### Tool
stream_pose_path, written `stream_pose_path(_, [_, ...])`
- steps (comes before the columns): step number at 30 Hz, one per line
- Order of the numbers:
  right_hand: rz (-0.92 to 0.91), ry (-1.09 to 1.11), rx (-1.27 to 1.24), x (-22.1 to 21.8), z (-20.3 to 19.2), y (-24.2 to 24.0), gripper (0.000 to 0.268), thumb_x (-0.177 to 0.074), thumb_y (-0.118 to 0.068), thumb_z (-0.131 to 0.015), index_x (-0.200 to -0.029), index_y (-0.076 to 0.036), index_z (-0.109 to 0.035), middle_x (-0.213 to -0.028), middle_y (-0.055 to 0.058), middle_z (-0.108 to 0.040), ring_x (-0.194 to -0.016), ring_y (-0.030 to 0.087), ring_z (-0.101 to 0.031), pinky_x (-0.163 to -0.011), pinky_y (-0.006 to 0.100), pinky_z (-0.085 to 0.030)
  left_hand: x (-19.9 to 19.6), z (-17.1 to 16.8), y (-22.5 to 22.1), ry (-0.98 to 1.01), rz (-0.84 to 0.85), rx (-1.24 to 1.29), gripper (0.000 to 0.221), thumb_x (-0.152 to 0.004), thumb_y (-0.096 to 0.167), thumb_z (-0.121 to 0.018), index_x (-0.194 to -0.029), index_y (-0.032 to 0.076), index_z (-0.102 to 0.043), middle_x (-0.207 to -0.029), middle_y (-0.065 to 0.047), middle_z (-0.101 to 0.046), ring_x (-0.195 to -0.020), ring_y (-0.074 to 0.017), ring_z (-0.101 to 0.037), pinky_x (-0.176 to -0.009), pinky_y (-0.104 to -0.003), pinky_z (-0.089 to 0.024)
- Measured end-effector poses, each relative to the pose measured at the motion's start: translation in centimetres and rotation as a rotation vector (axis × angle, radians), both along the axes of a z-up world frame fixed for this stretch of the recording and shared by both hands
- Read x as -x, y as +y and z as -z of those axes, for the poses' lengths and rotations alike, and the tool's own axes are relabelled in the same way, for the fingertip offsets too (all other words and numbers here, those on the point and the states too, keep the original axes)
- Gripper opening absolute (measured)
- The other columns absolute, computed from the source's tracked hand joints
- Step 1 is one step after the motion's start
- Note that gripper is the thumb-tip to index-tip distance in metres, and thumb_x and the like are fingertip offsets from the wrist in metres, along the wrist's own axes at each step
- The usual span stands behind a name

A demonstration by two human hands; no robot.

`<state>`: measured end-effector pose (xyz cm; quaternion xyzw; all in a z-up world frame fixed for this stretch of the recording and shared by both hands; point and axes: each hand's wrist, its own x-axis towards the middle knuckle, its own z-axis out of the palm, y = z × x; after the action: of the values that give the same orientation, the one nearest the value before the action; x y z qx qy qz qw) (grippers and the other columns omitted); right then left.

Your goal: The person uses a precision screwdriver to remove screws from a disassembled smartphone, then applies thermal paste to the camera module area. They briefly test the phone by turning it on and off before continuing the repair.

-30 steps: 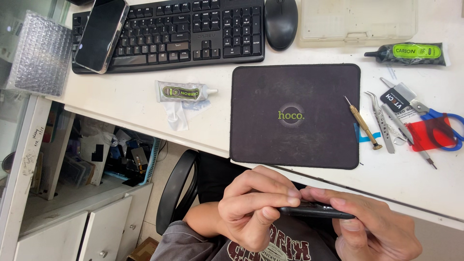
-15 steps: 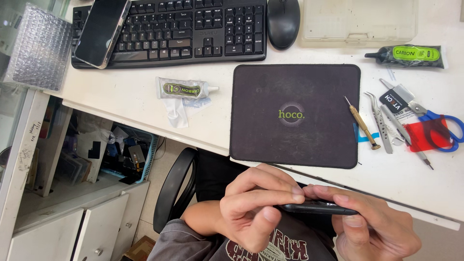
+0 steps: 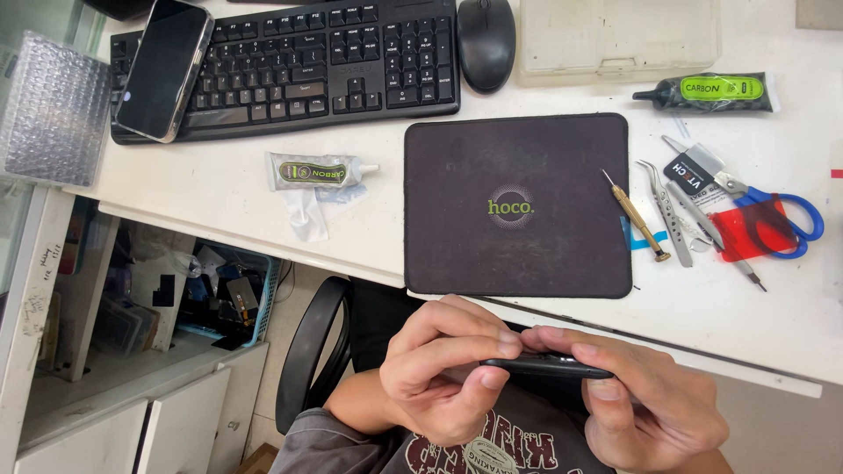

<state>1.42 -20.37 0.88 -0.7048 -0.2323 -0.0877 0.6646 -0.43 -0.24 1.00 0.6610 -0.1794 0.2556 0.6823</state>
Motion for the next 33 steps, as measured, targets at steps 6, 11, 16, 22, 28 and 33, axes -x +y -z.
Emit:
stream_pose_path(6, [-0.048,0.075,0.014,0.0,-1.1,0.0,0.025,-0.109,-0.014,-0.056,-0.118,0.007,-0.066,-0.109,0.027,-0.075,-0.099,0.032,-0.081,-0.09,0.04,-0.069,-0.2,0.3,-0.5,-0.044,-0.07,0.014,0.016,-0.096,0.005,-0.073,-0.11,-0.003,-0.072,-0.107,-0.012,-0.069,-0.091,-0.0199,-0.071,-0.073,-0.027,-0.06])
stream_pose_path(11, [-0.044,0.056,0.054,0.0,-1.5,0.3,0.025,-0.103,-0.018,-0.067,-0.115,0.004,-0.066,-0.109,0.026,-0.075,-0.099,0.032,-0.081,-0.088,0.038,-0.07,-0.2,0.1,0.0,-0.105,-0.026,-0.065,0.02,-0.091,0.002,-0.078,-0.109,-0.002,-0.069,-0.106,-0.012,-0.067,-0.093,-0.0217,-0.072,-0.078,-0.03,-0.062])
stream_pose_path(16, [0.012,0.032,0.06,-0.2,-1.3,1.1,0.024,-0.102,-0.018,-0.068,-0.113,0.003,-0.068,-0.105,0.023,-0.077,-0.096,0.028,-0.081,-0.083,0.033,-0.07,-0.2,0.0,-0.1,-0.063,-0.034,-0.049,0.026,-0.089,0.001,-0.082,-0.109,-0.001,-0.067,-0.107,-0.012,-0.066,-0.094,-0.0214,-0.072,-0.076,-0.028,-0.06])
stream_pose_path(22, [0.065,0.058,0.138,0.2,-1.5,1.4,0.022,-0.102,-0.017,-0.066,-0.109,0.004,-0.069,-0.103,0.022,-0.078,-0.098,0.027,-0.081,-0.085,0.032,-0.068,0.0,0.3,-0.5,0.057,-0.048,0.05,0.017,-0.093,-0.002,-0.075,-0.109,-0.003,-0.07,-0.106,-0.013,-0.068,-0.091,-0.0223,-0.07,-0.074,-0.029,-0.06])
stream_pose_path(28, [0.106,0.042,-0.001,0.0,-0.5,2.6,0.02,-0.105,-0.013,-0.067,-0.114,0.005,-0.07,-0.102,0.023,-0.077,-0.094,0.025,-0.081,-0.086,0.03,-0.068,0.7,0.7,-0.4,0.115,-0.043,0.076,0.015,-0.099,-0.002,-0.07,-0.113,-0.004,-0.07,-0.108,-0.015,-0.067,-0.09,-0.0239,-0.071,-0.079,-0.031,-0.06])
stream_pose_path(33, [-0.017,0.092,0.023,-0.6,-0.5,3.6,0.021,-0.103,-0.01,-0.068,-0.115,0.007,-0.07,-0.107,0.024,-0.077,-0.097,0.028,-0.082,-0.087,0.032,-0.068,1.6,1.2,-0.1,0.21,-0.112,0.261,0.011,-0.099,-0.002,-0.071,-0.109,-0.008,-0.072,-0.106,-0.015,-0.067,-0.097,-0.0254,-0.069,-0.081,-0.033,-0.059])
